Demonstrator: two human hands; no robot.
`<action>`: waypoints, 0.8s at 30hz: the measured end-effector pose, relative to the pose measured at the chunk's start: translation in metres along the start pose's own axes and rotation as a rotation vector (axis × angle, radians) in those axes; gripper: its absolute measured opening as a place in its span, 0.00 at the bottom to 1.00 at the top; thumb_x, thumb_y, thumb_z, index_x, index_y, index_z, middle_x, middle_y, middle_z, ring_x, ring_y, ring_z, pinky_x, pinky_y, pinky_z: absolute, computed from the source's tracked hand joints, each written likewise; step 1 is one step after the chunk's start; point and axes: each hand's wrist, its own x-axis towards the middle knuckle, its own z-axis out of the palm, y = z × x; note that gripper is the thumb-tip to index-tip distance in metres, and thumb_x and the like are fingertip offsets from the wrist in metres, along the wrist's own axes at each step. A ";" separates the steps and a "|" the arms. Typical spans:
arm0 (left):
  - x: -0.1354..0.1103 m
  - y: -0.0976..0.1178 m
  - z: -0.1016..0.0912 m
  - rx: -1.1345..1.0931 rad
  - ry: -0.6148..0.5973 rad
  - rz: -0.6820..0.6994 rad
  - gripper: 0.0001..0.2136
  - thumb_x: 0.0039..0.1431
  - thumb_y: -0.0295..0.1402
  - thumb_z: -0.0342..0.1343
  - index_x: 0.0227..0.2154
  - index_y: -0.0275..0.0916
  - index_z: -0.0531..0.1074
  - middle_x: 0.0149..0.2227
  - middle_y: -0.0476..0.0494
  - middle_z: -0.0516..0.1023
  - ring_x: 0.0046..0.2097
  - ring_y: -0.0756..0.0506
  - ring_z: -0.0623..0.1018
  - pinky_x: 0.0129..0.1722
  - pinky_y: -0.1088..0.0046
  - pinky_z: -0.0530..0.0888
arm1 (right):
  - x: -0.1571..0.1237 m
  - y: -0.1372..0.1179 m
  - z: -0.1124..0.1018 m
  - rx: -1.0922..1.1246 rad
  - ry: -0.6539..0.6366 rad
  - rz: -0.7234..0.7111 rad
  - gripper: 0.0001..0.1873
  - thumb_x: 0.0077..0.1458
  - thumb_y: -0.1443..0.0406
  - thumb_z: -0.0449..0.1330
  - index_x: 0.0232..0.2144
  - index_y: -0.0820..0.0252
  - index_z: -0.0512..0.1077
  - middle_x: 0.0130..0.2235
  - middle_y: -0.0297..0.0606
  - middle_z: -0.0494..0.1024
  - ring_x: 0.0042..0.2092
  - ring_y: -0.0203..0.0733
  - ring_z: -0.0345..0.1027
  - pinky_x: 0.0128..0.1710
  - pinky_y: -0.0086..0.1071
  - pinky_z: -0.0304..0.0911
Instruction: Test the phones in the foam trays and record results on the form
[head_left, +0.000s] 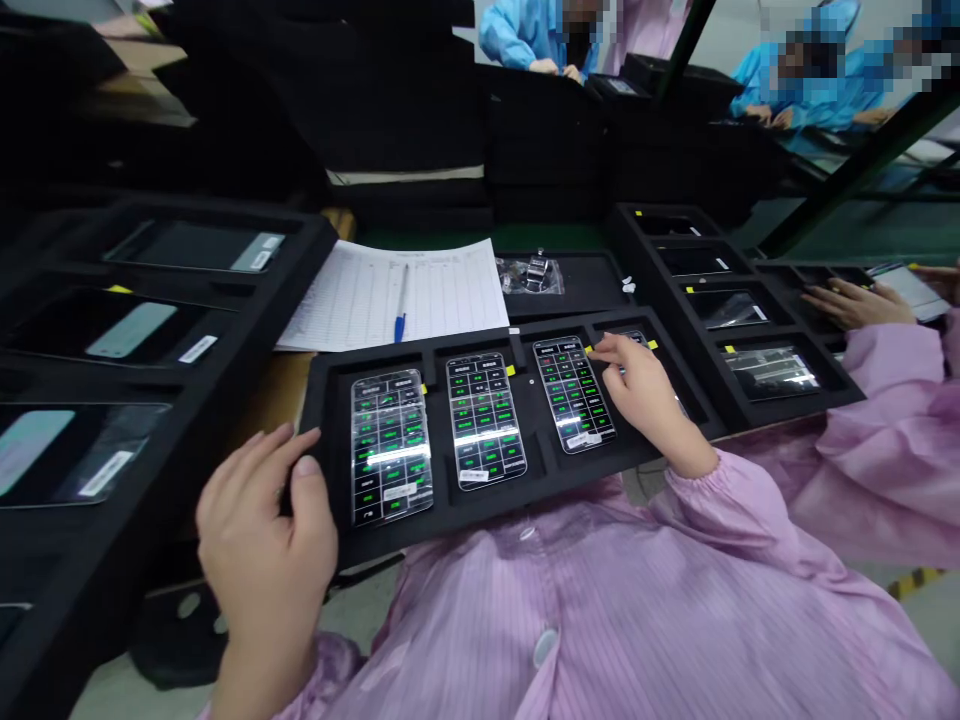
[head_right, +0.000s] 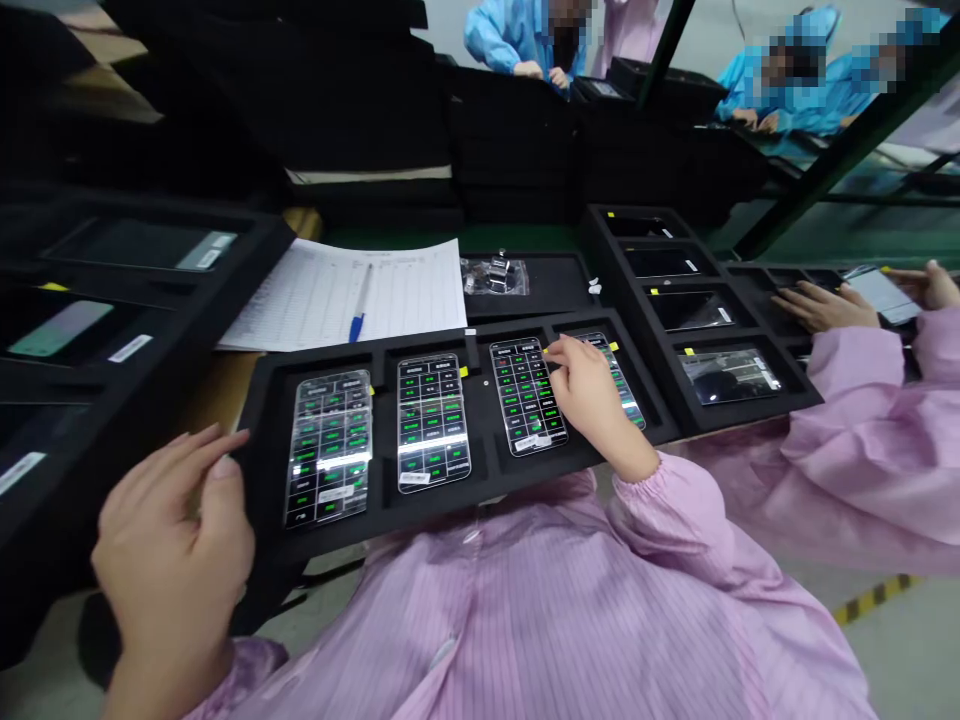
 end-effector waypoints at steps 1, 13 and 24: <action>0.000 -0.001 0.000 -0.006 -0.005 -0.014 0.13 0.66 0.38 0.48 0.44 0.43 0.77 0.52 0.45 0.80 0.59 0.39 0.75 0.63 0.54 0.67 | -0.001 0.000 0.000 0.005 0.005 0.010 0.17 0.50 0.74 0.49 0.40 0.55 0.68 0.42 0.42 0.83 0.55 0.54 0.73 0.58 0.52 0.62; -0.001 -0.004 -0.002 0.006 -0.103 -0.044 0.15 0.66 0.39 0.47 0.47 0.41 0.75 0.54 0.41 0.78 0.60 0.38 0.73 0.63 0.55 0.66 | -0.002 -0.007 0.010 -0.030 -0.035 -0.025 0.21 0.53 0.74 0.48 0.48 0.58 0.67 0.49 0.45 0.81 0.66 0.55 0.59 0.65 0.59 0.50; 0.004 -0.012 -0.006 0.022 -0.155 -0.050 0.23 0.67 0.45 0.42 0.49 0.36 0.76 0.54 0.33 0.77 0.60 0.33 0.73 0.63 0.49 0.66 | -0.002 -0.010 0.012 -0.048 0.002 0.009 0.16 0.52 0.73 0.48 0.42 0.57 0.68 0.45 0.41 0.82 0.62 0.55 0.65 0.64 0.59 0.52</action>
